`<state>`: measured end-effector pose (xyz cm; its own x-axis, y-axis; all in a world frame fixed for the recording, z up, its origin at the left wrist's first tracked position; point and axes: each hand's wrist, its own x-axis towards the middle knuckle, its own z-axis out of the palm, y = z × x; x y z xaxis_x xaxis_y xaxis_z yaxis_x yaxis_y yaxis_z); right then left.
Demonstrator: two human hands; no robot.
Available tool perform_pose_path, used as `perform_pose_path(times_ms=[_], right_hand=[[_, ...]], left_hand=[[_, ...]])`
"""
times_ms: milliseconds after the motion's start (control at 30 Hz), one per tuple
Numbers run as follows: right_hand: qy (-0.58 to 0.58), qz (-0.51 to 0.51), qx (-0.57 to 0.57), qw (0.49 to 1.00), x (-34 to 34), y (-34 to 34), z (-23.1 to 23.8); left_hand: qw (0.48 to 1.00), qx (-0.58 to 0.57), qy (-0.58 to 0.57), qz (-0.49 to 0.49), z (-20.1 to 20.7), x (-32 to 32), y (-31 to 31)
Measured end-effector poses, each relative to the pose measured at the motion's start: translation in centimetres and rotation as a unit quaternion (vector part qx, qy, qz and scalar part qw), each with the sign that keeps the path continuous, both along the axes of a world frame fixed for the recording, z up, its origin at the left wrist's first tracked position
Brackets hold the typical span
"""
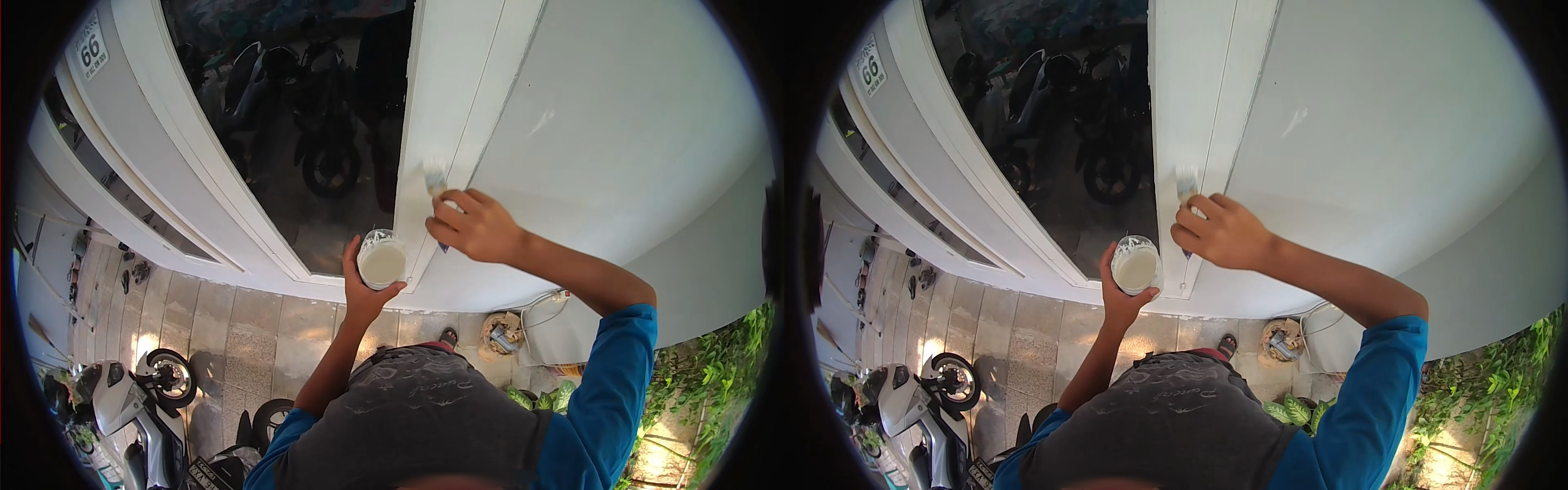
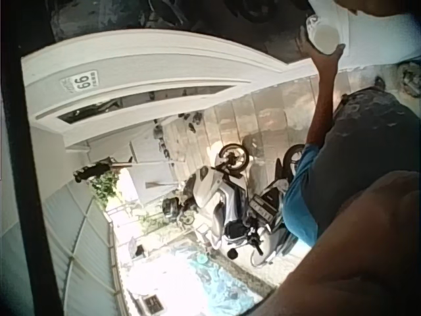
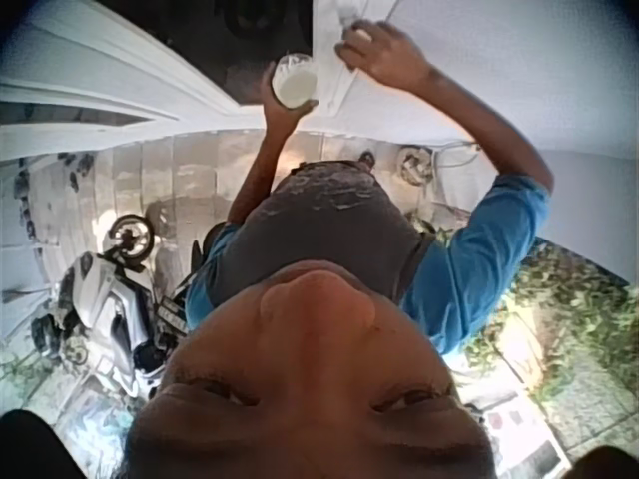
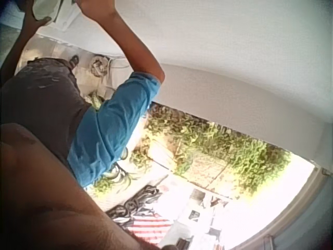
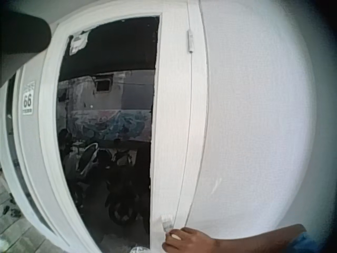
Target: The person paints a door frame or wall section with a paintbrush, using white paint from a container.
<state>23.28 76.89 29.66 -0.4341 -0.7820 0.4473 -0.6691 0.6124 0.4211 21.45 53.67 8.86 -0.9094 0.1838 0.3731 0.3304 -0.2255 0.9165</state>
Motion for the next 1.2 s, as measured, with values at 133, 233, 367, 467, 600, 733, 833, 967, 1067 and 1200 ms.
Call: perform_pose_path(times_ms=[133, 233, 367, 467, 600, 733, 833, 967, 1067, 1200], right_hand=[[-0.173, -0.101, -0.16, 0.967, -1.5, 0.0, 0.9], [-0.092, -0.089, -0.279, 0.952, -2.8, 0.2, 9.8], [0.241, 0.074, -0.164, 0.954, -2.8, 0.1, 17.9], [0.328, 0.043, -0.069, 0.941, -3.2, 0.1, 16.4], [0.189, -0.019, 0.025, 0.982, -2.1, -0.6, 4.2], [-0.044, -0.02, -0.027, 0.998, -1.7, -0.8, -2.1], [-0.135, -0.088, -0.206, 0.965, -2.7, -1.0, 2.9], [0.058, -0.007, -0.283, 0.957, -2.9, -0.7, 14.9], [0.255, 0.045, -0.134, 0.957, -2.0, -0.9, 18.7], [0.271, -0.004, -0.03, 0.962, -3.1, 0.4, 11.2]], left_hand=[[1.0, -0.007, 0.007, 0.0, -0.1, 0.1, -0.1], [1.0, -0.004, 0.0, 0.002, 0.0, 0.2, -0.3], [1.0, 0.006, -0.002, 0.002, 0.4, 0.4, -0.5], [1.0, -0.004, 0.008, 0.027, 0.3, 0.4, -0.9], [1.0, 0.007, 0.006, 0.029, 0.1, 0.4, -1.0], [1.0, 0.013, -0.004, 0.018, -0.4, 0.4, -1.3], [1.0, 0.009, -0.001, 0.018, -0.1, 0.5, -1.3], [0.999, -0.004, 0.001, 0.049, 0.3, 1.0, -1.5], [0.999, 0.0, -0.004, 0.043, 0.3, 0.9, -1.5], [0.999, 0.002, -0.01, 0.038, 0.2, 1.0, -1.5]])
